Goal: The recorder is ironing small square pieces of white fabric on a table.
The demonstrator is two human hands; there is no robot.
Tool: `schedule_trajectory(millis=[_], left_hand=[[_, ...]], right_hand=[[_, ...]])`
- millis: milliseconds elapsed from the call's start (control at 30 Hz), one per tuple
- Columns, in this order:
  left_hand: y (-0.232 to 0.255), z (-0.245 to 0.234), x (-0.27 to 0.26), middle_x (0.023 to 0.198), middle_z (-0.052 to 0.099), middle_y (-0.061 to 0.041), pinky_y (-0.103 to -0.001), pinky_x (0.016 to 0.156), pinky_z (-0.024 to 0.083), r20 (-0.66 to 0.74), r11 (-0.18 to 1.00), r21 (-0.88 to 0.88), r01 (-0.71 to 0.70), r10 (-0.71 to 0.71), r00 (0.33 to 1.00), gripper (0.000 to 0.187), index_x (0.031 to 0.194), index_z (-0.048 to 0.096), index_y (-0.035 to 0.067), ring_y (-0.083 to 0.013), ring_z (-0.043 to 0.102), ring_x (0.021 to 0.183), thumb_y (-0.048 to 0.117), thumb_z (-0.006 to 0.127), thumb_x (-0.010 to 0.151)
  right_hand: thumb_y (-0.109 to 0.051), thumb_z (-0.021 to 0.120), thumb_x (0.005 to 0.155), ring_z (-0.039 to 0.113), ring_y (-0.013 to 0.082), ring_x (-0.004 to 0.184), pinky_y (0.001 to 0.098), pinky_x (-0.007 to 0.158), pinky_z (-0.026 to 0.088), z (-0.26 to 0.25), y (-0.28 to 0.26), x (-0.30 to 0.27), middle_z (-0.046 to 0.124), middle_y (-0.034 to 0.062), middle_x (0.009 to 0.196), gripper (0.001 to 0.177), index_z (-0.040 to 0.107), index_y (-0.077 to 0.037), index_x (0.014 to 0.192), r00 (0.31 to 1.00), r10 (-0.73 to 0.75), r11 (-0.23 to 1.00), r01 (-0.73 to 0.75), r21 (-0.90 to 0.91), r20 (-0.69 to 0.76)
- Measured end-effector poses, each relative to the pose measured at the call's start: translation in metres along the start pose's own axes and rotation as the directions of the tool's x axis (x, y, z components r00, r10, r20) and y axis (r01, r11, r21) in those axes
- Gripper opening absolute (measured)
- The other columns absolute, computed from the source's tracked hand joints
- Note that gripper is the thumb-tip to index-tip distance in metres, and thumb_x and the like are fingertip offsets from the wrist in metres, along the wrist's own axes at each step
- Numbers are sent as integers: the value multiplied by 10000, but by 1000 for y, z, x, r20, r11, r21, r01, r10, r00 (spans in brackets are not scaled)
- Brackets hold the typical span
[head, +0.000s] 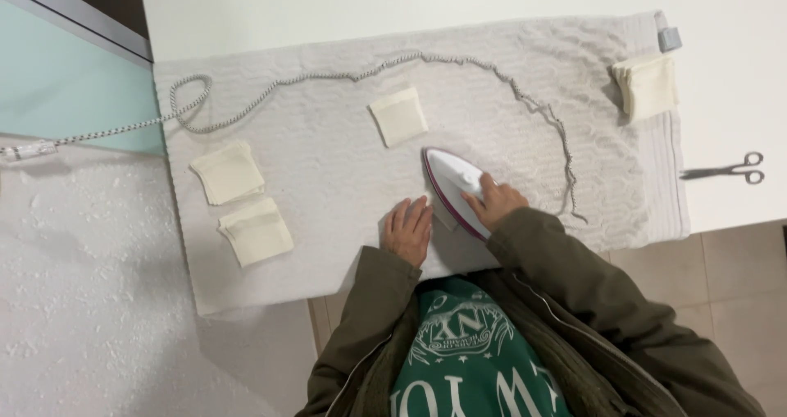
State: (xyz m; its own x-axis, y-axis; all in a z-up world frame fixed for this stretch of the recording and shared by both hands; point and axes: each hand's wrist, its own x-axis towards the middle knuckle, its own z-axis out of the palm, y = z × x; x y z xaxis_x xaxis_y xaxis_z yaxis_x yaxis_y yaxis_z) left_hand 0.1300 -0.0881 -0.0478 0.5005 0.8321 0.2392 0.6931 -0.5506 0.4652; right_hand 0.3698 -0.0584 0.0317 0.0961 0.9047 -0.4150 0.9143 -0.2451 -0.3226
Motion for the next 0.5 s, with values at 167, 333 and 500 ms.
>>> schedule_trajectory(millis=[167,333,500], left_hand=[[5,-8,2,1518,526,-56,-492,1123,397,-18,999,-30,17,-18,1000,407,1370,648,107,-328,471,1382,158,672,966],[5,-12,5,1497,535,-73,-500,1099,394,17,1000,-23,6,-6,1000,412,1343,657,113,-338,476,1362,152,672,933],[5,-9,4,1490,548,-54,-476,1085,407,-36,1000,23,4,-3,999,371,1337,667,126,-322,495,1350,162,676,967]], right_hand=[[-509,553,995,738,437,688,541,608,583,-5,-2,2,712,275,775,524,553,-29,1207,999,25,999,-26,32,41],[-510,563,1006,723,421,612,528,558,570,2,3,6,702,271,708,505,578,-19,1119,999,-38,999,38,11,-1],[-503,532,1009,727,405,562,518,511,584,2,8,9,698,269,708,530,556,-1,1176,999,-16,999,15,29,37]])
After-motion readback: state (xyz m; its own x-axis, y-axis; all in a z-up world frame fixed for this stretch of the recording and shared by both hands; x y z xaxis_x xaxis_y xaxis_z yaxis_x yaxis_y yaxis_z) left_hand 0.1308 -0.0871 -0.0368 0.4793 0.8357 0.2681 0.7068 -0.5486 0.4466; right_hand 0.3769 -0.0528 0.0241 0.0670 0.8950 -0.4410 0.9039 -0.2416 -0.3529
